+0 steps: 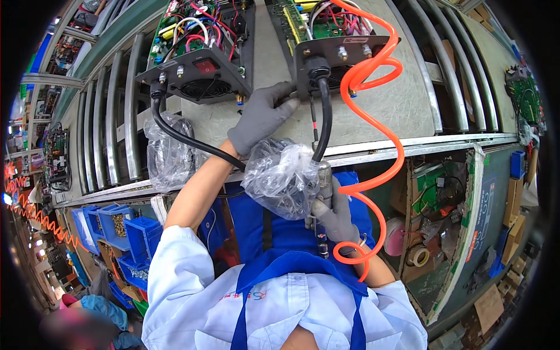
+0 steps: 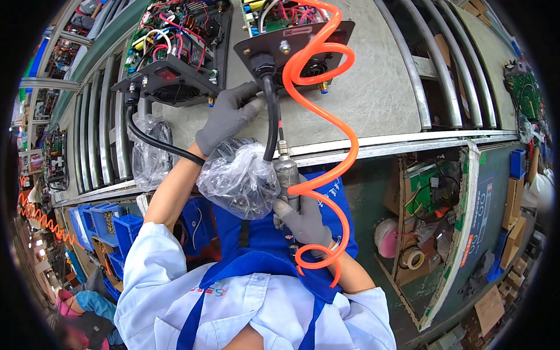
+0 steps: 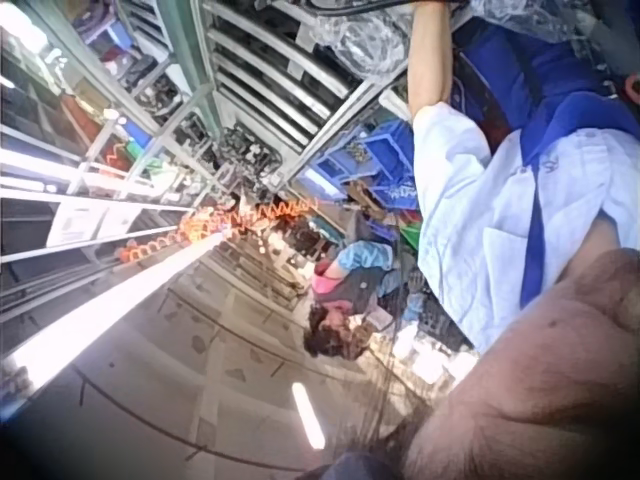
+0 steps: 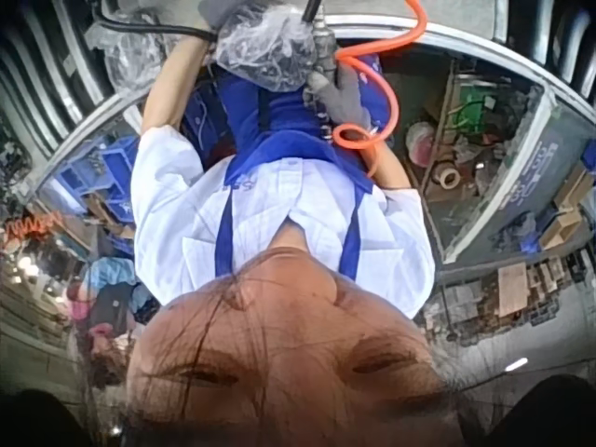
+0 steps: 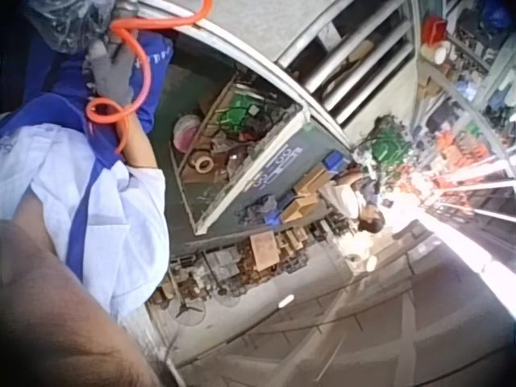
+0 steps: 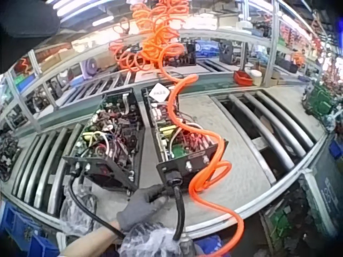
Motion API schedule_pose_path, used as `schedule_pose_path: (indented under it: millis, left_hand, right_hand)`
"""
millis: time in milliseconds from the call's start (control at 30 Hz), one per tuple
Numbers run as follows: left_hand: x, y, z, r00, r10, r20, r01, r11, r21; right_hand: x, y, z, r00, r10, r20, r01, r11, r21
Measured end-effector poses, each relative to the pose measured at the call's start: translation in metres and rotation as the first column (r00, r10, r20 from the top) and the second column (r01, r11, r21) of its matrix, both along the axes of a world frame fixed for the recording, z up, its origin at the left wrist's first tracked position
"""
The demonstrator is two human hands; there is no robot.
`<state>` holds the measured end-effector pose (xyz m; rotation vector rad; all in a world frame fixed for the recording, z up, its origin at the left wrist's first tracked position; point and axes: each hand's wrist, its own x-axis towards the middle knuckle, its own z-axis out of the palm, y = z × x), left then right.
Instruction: Assemble electronic power supply units by securing components with screws using an air screwdriver.
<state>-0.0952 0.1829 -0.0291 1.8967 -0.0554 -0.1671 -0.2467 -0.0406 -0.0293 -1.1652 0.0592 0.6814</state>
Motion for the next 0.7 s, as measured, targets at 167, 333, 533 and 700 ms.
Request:
schedule_pose_path:
  millis: [167, 333, 533, 700]
  left_hand:
    - [0.007, -0.006, -0.016, 0.995, -0.011, 0.099, 0.012, 1.0, -0.008]
    - [0.011, -0.015, -0.016, 0.985, -0.041, 0.17, 0.039, 0.999, 0.016]
    - [0.005, -0.021, 0.009, 0.987, -0.022, -0.161, 0.001, 0.992, -0.129]
    - [-0.013, 0.006, -0.001, 0.94, -0.081, -0.332, -0.157, 0.76, -0.631]
  right_hand:
    - [0.005, -0.009, 0.002, 1.0, -0.022, 0.014, 0.023, 0.999, -0.025]
    - [0.013, -0.026, 0.002, 0.997, -0.055, 0.05, 0.057, 0.997, -0.045]
    - [0.019, -0.032, 0.007, 0.998, -0.061, 0.03, 0.062, 0.997, -0.035]
    - [0.023, -0.045, 0.02, 0.999, 0.034, -0.03, -0.038, 0.989, -0.141]
